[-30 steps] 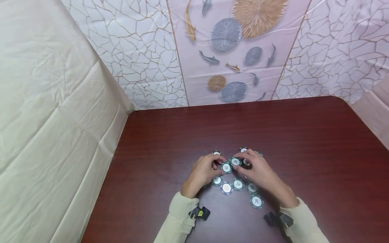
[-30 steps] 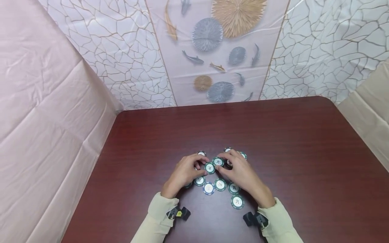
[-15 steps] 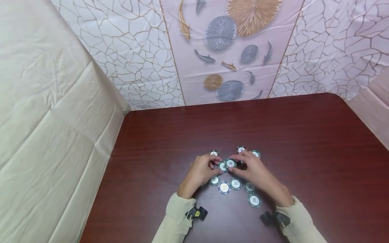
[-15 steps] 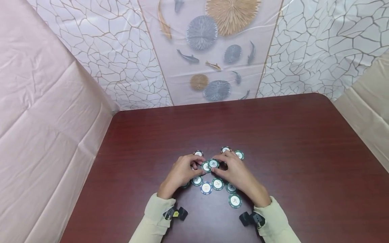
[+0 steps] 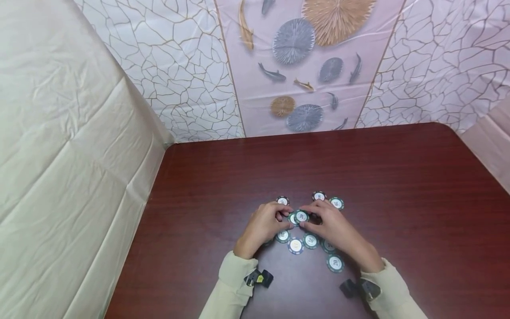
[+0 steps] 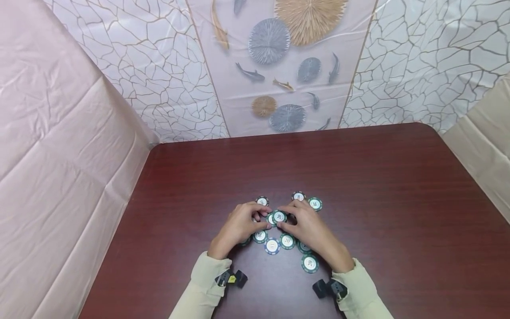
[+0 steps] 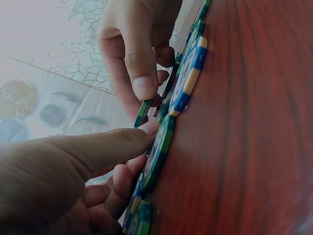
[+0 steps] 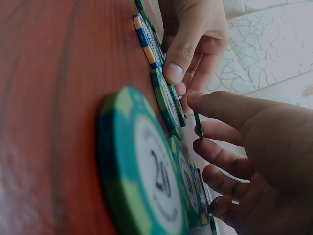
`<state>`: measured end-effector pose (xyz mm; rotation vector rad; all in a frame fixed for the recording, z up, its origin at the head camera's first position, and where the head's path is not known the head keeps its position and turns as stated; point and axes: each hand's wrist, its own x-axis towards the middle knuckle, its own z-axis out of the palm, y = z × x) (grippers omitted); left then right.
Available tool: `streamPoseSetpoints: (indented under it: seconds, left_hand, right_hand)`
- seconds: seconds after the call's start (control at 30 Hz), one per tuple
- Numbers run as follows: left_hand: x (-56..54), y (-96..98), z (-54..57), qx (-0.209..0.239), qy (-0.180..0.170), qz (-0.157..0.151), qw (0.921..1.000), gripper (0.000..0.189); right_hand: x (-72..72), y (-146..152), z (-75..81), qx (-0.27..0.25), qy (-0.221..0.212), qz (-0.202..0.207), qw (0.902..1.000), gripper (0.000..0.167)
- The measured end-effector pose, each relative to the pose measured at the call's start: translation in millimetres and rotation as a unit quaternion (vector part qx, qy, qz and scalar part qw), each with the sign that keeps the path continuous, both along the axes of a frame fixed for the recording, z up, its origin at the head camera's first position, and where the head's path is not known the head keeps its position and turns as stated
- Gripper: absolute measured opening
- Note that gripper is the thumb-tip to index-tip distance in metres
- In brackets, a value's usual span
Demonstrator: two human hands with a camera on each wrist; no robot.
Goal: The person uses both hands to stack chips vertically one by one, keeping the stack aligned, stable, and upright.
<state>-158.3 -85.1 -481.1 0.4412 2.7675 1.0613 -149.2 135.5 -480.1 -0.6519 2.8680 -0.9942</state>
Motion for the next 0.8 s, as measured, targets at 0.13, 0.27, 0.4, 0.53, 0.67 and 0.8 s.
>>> streamPoseSetpoints:
  seconds: [0.13,0.27,0.4,0.53,0.67,0.8]
  left_hand:
    - [-1.1,1.6,0.9,0.002,-0.003,0.001,1.0000,0.030]
    - [-0.1,-0.9,0.6,0.011,-0.012,0.001,0.9999,0.029]
    - [1.6,-4.9,-0.1,0.006,-0.010,0.002,0.9999,0.030]
    - [1.7,-5.4,-0.4,-0.004,-0.010,-0.002,0.9999,0.030]
    - [0.1,-2.2,-0.5,-0.001,-0.011,-0.005,0.9999,0.029]
    - [-1.4,-1.4,0.5,0.004,-0.010,-0.002,0.9999,0.028]
  right_hand:
    - [-1.6,-0.2,1.2,-0.001,0.007,0.004,1.0000,0.038]
    - [-1.4,-4.5,-0.3,0.001,0.009,0.009,0.9999,0.037]
    - [-0.5,-10.7,-3.6,0.014,0.007,0.009,0.9998,0.037]
    - [0.2,-13.5,-4.2,0.031,0.012,0.001,0.9995,0.037]
    - [-0.5,-12.4,-1.8,0.037,0.021,-0.002,0.9991,0.037]
    - [-2.3,-12.2,0.2,0.041,0.022,0.004,0.9989,0.039]
